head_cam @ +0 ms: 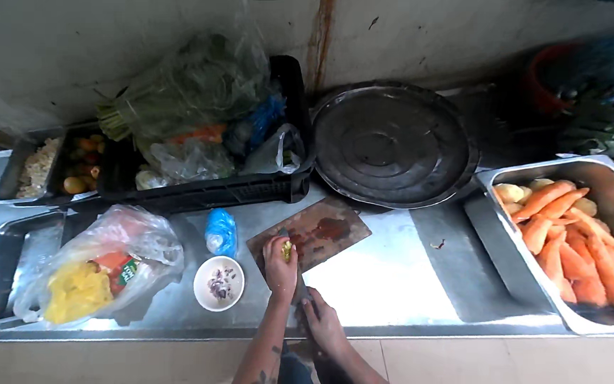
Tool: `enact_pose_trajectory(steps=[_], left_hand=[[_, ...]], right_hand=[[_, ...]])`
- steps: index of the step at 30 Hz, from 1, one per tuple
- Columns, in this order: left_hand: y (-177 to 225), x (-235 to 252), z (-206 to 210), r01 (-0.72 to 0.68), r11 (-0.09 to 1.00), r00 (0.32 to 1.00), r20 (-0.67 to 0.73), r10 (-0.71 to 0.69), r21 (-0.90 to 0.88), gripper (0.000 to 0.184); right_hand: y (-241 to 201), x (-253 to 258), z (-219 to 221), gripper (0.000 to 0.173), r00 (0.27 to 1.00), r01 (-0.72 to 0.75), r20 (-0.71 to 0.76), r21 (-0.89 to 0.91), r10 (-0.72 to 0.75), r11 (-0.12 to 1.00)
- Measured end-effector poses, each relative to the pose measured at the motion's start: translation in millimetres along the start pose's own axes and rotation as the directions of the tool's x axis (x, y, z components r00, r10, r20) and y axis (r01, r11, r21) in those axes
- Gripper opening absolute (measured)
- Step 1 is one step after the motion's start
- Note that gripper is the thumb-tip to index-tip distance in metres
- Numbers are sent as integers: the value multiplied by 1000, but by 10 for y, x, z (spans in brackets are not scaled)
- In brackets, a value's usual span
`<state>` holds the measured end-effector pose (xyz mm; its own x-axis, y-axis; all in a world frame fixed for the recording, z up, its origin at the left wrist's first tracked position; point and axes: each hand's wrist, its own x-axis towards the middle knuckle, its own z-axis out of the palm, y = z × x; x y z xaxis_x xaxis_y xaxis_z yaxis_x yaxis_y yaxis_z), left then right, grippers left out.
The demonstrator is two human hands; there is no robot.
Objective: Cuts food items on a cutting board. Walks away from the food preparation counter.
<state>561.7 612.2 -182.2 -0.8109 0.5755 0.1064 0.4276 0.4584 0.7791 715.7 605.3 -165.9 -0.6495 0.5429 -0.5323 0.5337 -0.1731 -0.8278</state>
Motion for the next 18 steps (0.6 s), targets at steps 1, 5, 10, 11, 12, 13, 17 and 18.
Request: enact_pose_trajectory(steps=[1,5,10,11,12,13,17,18], left_hand=[[-5,-6,-14,8,1000,1000,-8,-8,-14,23],[-19,-24,-62,-3,996,999,-35,0,-89,25],[-28,-52,-255,-49,962,993,-118,17,-270,24],[-22,-51,-378,-59,954,989,-144,17,-293,24],[-26,-50,-530,-66,947,985,-169,12,-315,24],[-49,-46,-691,-75,938,979,-201,6,-337,24],[-325,-48,-1125,-38,903,941,-320,-111,-427,26],[-409,-57,-1176,-7,894,935,-319,-153,-449,25]], right_hand=[[-28,-16,71,43,1000,-6,3,22,6,1000],[-70,-26,185,43,999,17,32,38,-19,999],[-96,-142,347,45,992,129,13,-1,-129,992],[-149,-184,408,46,987,158,23,-29,-157,987],[-222,-226,478,45,983,183,41,-57,-181,981],[-305,-255,555,45,978,202,64,-89,-196,975],[-547,-257,870,42,978,193,125,-215,-169,957],[-578,-242,920,42,980,178,127,-245,-150,953]])
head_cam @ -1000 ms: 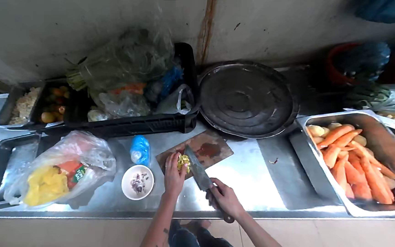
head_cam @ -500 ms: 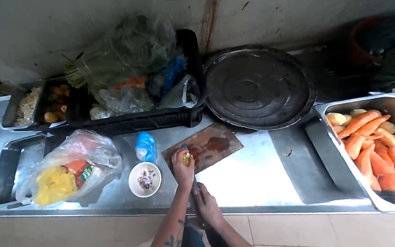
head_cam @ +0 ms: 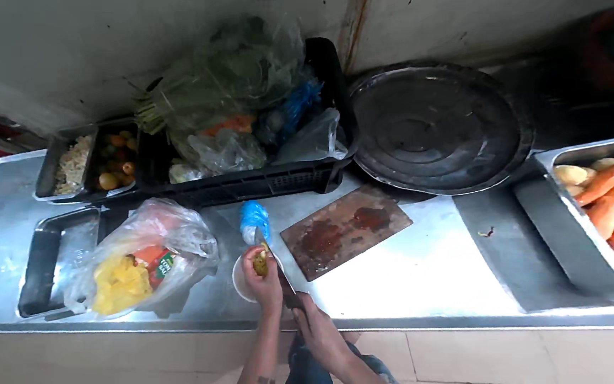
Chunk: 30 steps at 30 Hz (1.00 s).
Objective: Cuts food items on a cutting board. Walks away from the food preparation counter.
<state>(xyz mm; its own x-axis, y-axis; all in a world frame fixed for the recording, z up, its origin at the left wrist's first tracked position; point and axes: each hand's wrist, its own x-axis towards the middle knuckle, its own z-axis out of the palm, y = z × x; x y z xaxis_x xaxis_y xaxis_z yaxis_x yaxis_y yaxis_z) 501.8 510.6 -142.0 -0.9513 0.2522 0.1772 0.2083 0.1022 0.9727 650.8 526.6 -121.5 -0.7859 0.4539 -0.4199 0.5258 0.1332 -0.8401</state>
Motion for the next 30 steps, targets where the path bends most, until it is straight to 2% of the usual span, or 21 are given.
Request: enact_pose_trajectory(steps=[4,7,9,12,13,15,18,20,22,23,24,25,28,30], left_hand=[[-172,46,-256,136,991,990,34,-136,-11,27],[-133,42,-323,161,987,986,41,-162,13,26],[-159,33,-374,62,994,990,121,-73,93,29],[-218,32,-418,-237,908,952,270,146,345,54],[-232,43,-424,-308,864,936,291,199,397,56],[-248,77,-447,-345,828,926,305,223,443,45],[-215,100,-504,-259,870,938,323,124,420,31],[-148,135,-557,-151,933,945,324,40,326,25],[-59,171,-599,76,997,975,209,-79,22,30],[4,218,-604,157,979,981,137,-139,-131,35],[74,280,-609,215,949,974,121,-192,-231,44],[116,325,-617,258,932,962,156,-223,-256,50],[40,358,-658,216,976,909,370,-192,-26,55],[10,368,-666,174,981,864,466,-192,82,51]], right_hand=[[-101,37,1,43,998,-67,15,-72,68,995],[-126,5,-35,43,999,-52,-4,-73,52,996],[-156,-6,-63,42,998,-56,4,-46,57,997],[-194,-59,-153,41,993,-96,71,23,94,995],[-202,-99,-200,42,988,-120,106,48,115,992],[-180,-208,-309,43,983,-140,131,55,132,989],[-112,-386,-522,42,985,-156,83,52,151,986],[-57,-457,-693,40,990,-131,-37,37,133,991],[23,-456,-872,40,975,-94,-212,-102,71,990],[73,-418,-958,40,958,-95,-285,-189,38,977],[123,-353,-1037,40,943,-111,-333,-260,19,959],[165,-265,-1103,39,930,-135,-367,-313,11,940],[287,71,-1190,45,904,-162,-426,-433,-43,886],[359,302,-1197,43,888,-133,-446,-481,-111,867]])
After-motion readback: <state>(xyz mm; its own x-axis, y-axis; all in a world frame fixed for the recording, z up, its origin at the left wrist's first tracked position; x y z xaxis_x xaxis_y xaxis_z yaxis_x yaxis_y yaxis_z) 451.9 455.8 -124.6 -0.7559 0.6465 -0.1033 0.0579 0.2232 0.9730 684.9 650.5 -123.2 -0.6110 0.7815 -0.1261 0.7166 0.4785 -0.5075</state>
